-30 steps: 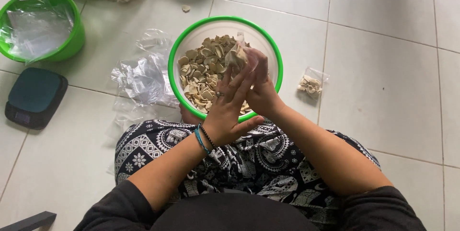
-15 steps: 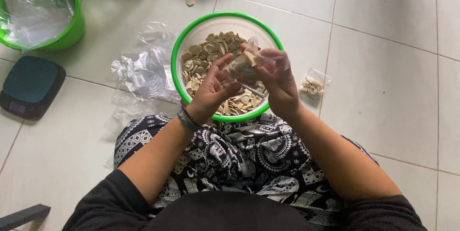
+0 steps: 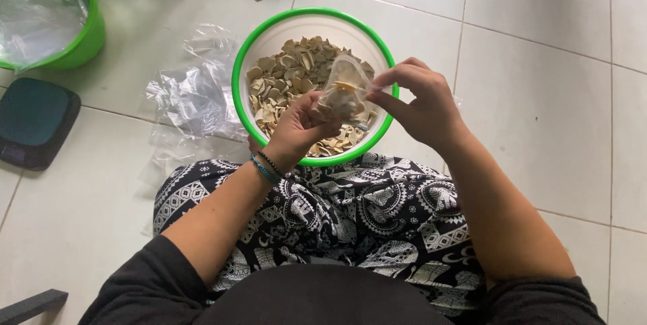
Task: Manually packing dried food pieces from a large bowl into small plastic bags, occasionally using a spoon and a digital scale.
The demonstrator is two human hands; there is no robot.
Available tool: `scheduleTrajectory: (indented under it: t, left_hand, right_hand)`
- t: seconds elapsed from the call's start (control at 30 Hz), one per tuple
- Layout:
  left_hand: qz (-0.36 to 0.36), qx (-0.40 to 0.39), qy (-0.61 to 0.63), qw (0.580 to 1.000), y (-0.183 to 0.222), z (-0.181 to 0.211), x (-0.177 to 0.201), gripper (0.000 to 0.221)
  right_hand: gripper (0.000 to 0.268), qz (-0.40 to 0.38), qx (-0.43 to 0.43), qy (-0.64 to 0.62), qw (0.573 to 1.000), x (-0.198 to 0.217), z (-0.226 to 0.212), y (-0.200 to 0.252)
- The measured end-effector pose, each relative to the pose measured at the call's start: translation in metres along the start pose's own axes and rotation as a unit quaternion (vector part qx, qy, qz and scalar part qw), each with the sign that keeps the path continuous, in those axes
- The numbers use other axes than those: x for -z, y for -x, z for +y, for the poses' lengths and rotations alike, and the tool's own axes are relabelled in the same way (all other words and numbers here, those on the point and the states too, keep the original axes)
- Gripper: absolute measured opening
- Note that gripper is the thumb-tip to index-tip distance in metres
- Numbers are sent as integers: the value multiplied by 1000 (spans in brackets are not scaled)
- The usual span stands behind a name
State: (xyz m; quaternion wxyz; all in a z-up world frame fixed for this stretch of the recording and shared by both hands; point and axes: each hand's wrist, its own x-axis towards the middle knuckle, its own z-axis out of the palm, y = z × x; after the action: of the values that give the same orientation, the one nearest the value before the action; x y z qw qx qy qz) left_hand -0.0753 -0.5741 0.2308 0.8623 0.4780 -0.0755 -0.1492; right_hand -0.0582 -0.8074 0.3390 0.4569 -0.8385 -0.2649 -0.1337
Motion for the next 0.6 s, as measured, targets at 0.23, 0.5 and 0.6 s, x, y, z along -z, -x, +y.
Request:
scheduleTrajectory:
  t: [0.23, 0.5, 0.6]
  left_hand:
    - [60, 70, -91, 992, 1, 30, -2, 57]
    - [100, 131, -139, 977, 3, 37, -7, 42]
    - [91, 76, -109, 987, 3, 24, 2, 42]
  right_hand:
    - [10, 0, -91, 84, 992, 67, 31, 3]
    - [9, -20, -361, 167, 917, 78, 186, 33]
    - [13, 13, -380, 12, 925, 59, 247, 53]
